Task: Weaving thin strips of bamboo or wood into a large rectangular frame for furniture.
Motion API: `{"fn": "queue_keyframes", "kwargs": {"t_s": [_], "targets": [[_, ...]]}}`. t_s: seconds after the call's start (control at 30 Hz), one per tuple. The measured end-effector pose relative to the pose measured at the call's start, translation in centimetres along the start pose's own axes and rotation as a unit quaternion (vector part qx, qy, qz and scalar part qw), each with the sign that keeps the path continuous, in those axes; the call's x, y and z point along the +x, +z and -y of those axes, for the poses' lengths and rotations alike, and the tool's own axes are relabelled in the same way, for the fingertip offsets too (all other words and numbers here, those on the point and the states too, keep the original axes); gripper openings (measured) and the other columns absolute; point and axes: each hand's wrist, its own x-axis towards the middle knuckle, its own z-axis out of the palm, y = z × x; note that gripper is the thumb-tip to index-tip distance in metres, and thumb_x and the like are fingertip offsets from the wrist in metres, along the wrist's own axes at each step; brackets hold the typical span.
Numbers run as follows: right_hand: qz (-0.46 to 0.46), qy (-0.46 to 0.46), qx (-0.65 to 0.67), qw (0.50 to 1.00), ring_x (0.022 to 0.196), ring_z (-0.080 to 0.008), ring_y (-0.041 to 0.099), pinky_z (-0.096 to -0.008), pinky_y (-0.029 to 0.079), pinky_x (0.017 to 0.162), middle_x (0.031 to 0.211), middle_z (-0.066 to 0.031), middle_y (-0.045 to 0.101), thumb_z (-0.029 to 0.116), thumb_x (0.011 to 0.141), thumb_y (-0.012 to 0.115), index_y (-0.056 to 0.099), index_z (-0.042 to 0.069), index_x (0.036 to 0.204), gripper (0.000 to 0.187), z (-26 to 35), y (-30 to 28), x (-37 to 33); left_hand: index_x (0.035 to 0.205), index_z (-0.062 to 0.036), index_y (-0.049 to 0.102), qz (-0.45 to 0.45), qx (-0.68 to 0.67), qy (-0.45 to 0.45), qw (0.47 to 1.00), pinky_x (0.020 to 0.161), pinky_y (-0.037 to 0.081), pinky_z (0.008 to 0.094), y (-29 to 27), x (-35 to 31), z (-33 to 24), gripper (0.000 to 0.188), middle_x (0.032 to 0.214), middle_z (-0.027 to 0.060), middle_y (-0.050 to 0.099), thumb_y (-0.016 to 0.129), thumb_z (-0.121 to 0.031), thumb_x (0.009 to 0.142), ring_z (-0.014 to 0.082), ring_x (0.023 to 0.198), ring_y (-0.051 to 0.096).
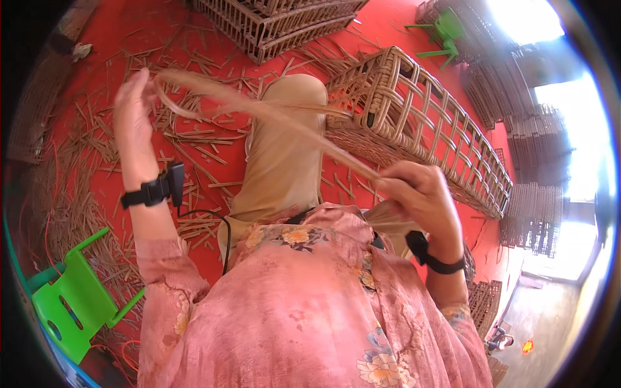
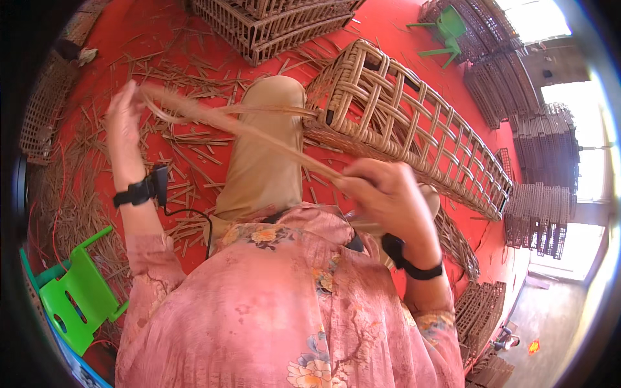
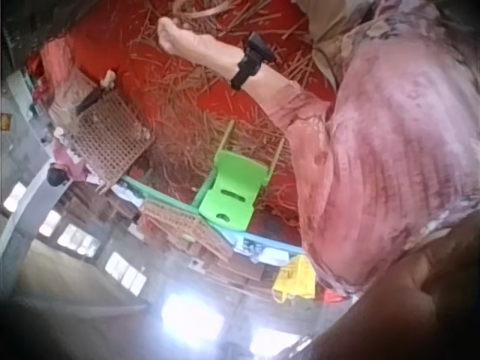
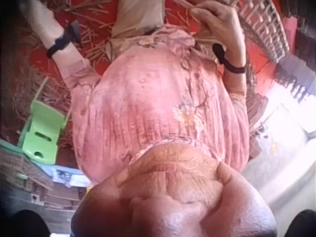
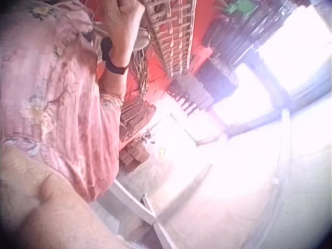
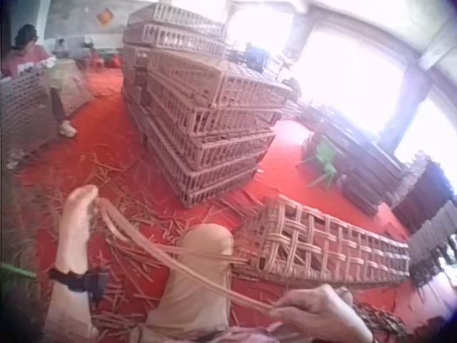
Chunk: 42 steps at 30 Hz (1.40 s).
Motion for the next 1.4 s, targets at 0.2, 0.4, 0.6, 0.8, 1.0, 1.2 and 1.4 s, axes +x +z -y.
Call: {"fn": "queue_keyframes", "kwargs": {"t_s": [0.2,0.4,0.6,0.8,1.0,1.2,1.4], "targets": [[0.046,-0.061,-0.03,0.997,0.055,-0.015,0.062,-0.0316,0.048,0.054,0.062,-0.0103,0.062,0.016,0.091,0.065,0.068,-0.003,0.088,0.019,4.0,4.2,3.4,0.114,0.0008,0.062,0.17,0.076,0.286,0.94,0.09,0.049,0.0318,9.2,-16.8,-10.7,0.022,0.109,0.0124,0.065,0.063,-0.01,0.094,0.0197,0.099,0.064],[0.066,-0.147,-0.018,0.987,0.058,-0.0153,0.063,-0.0306,0.05,0.057,0.066,-0.0098,0.064,0.016,0.092,0.064,0.07,-0.001,0.095,0.019,3.4,3.3,3.5,0.104,-0.0004,0.066,0.435,0.171,0.24,0.851,0.069,0.048,0.0302,10.7,-18.4,-6.3,0.024,0.082,0.0082,0.061,0.07,-0.018,0.088,0.021,0.075,0.06],[-0.037,-0.078,0.038,0.996,0.062,-0.0067,0.056,-0.024,0.046,0.056,0.071,-0.0007,0.064,0.012,0.09,0.069,0.072,-0.002,0.093,0.015,-0.2,0.3,1.5,0.089,-0.0007,0.069,0.441,0.185,0.153,0.865,0.063,0.044,0.029,10.9,-16.2,-6.3,0.012,0.075,0.0045,0.058,0.075,-0.009,0.083,0.0141,0.069,0.056],[-0.122,-0.113,0.021,0.986,0.063,-0.0115,0.059,-0.0265,0.047,0.059,0.076,-0.0097,0.066,0.012,0.089,0.07,0.072,-0.001,0.095,0.014,1.1,1.6,2.3,0.092,0.0004,0.068,0.467,0.162,0.225,0.84,0.066,0.047,0.0311,14.2,-18.2,-6.7,0.014,0.078,0.0061,0.061,0.074,-0.009,0.084,0.0172,0.072,0.059],[-0.239,-0.111,0.113,0.958,0.065,-0.0058,0.056,-0.0229,0.047,0.058,0.079,-0.003,0.067,0.008,0.091,0.069,0.071,0.001,0.105,0.016,0.9,1.1,2.2,0.084,0.0003,0.067,0.333,0.147,0.14,0.921,0.06,0.048,0.0292,15.1,-18.6,-7.3,0.013,0.073,0.0088,0.064,0.073,-0.011,0.087,0.015,0.063,0.061],[-0.276,-0.121,0.134,0.944,0.065,-0.0032,0.055,-0.0209,0.047,0.058,0.08,-0.0015,0.067,0.005,0.091,0.066,0.068,0.002,0.111,0.02,0.2,1.5,2.9,0.079,0.0022,0.064,0.304,0.157,0.112,0.933,0.059,0.047,0.0252,15.6,-18.7,-7.1,0.02,0.067,0.0063,0.062,0.074,-0.013,0.087,0.0068,0.062,0.057],[-0.291,-0.163,0.14,0.932,0.068,-0.0048,0.059,-0.0228,0.05,0.064,0.082,-0.0043,0.069,0.003,0.09,0.067,0.067,0.001,0.112,0.022,-0.7,1.6,3.5,0.078,0.0019,0.063,0.286,0.165,0.103,0.938,0.058,0.045,0.0234,15.6,-19.0,-7.9,0.019,0.066,0.0023,0.063,0.072,-0.011,0.087,0.0041,0.062,0.055]]}}
